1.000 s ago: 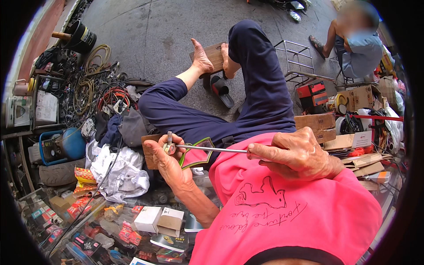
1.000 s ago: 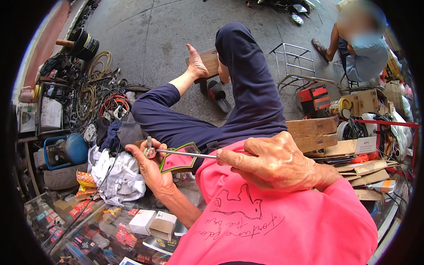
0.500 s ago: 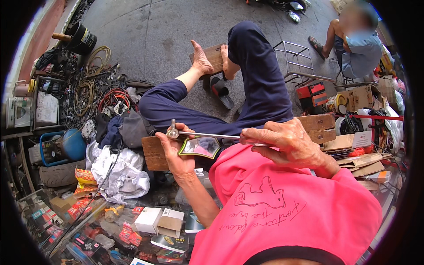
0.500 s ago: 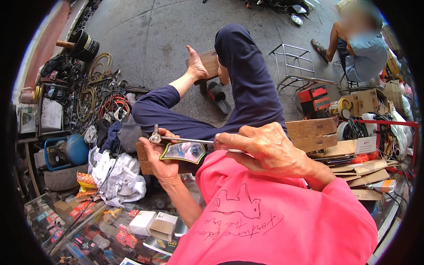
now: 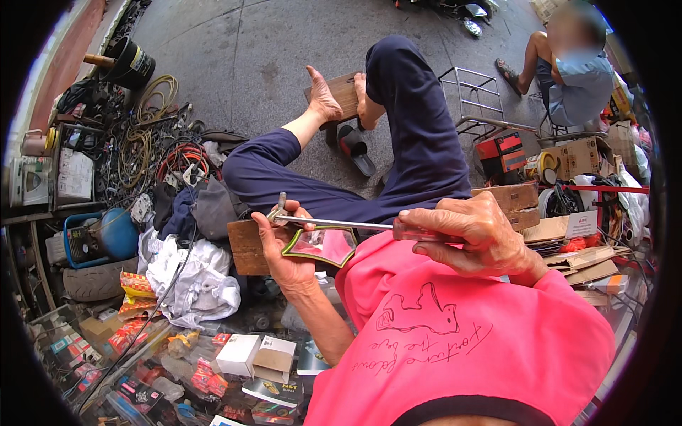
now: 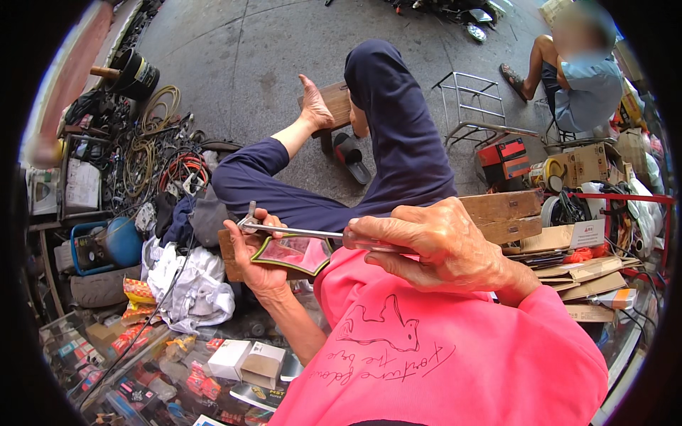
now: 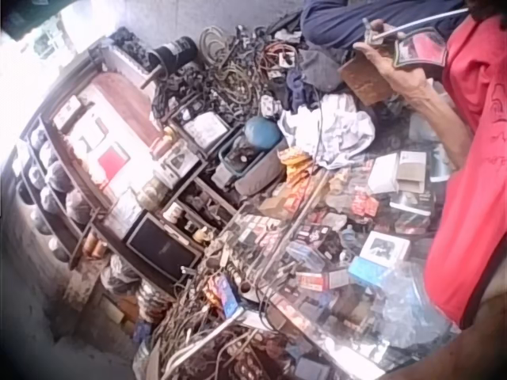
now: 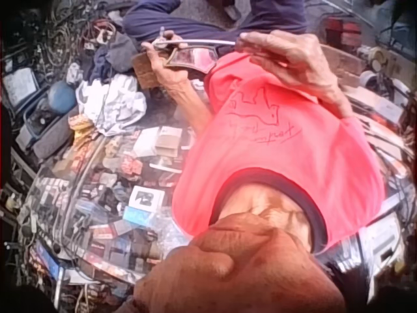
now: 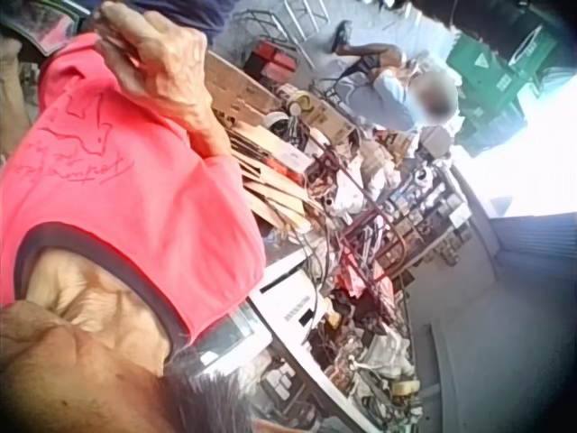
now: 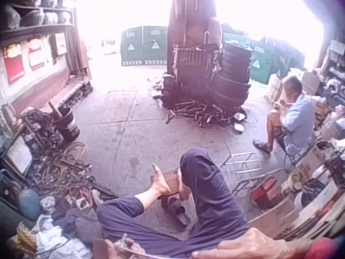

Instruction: The person sits on a low stool and uses a screwdriver to manipulate a small mechanical component held in their left hand. They repeatedly insert the screwdriver into the component and turn it, occasionally pausing to inspect the part. The task appears to be a repair or adjustment of a small device.

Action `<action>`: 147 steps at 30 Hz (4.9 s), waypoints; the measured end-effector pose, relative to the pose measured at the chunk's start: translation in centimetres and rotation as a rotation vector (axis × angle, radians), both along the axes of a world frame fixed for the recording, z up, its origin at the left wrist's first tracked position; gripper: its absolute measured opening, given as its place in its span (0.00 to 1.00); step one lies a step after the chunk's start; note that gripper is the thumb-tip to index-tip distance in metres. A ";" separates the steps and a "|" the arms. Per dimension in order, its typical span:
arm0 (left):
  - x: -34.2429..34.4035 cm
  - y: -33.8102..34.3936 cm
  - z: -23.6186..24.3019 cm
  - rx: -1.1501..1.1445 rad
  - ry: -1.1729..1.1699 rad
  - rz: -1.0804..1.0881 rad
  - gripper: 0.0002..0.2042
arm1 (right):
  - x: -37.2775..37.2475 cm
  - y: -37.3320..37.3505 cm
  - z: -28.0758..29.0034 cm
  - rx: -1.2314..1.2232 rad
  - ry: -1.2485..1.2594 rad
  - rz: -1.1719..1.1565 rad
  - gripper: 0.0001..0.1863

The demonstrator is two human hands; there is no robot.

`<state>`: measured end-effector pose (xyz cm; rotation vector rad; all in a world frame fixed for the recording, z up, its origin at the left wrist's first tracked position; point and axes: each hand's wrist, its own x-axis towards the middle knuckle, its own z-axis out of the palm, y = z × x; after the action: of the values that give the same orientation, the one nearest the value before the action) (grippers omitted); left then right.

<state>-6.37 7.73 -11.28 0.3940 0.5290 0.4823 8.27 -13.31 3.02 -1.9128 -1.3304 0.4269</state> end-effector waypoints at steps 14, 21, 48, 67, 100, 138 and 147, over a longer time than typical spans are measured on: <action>-0.2 0.0 0.2 -0.038 -0.043 0.006 0.30 | -0.4 0.0 -0.6 0.014 0.063 -0.006 0.23; -0.2 0.1 0.5 -0.006 -0.123 -0.042 0.29 | -0.4 -0.2 -1.1 -0.018 0.127 0.008 0.23; 0.2 0.0 -1.1 -0.079 -0.265 -0.007 0.25 | -0.8 0.0 -1.6 -0.128 0.117 0.014 0.21; 0.3 -0.3 -0.5 0.004 -0.138 0.041 0.27 | -0.9 0.0 -1.9 -0.065 0.193 -0.006 0.20; 0.2 -0.1 1.1 -0.002 -0.127 0.084 0.29 | -0.5 -0.5 -1.9 -0.109 0.626 -0.102 0.20; 0.2 -0.1 1.7 0.001 -0.064 0.089 0.30 | -0.6 -0.1 -0.7 -0.114 0.568 -0.091 0.20; 0.1 0.1 1.6 0.013 -0.076 0.083 0.30 | -0.8 0.0 -0.8 -0.173 0.551 -0.094 0.20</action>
<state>-6.24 7.81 -9.63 0.3658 0.4703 0.5788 7.51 -13.29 2.23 -1.8007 -0.8593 0.9659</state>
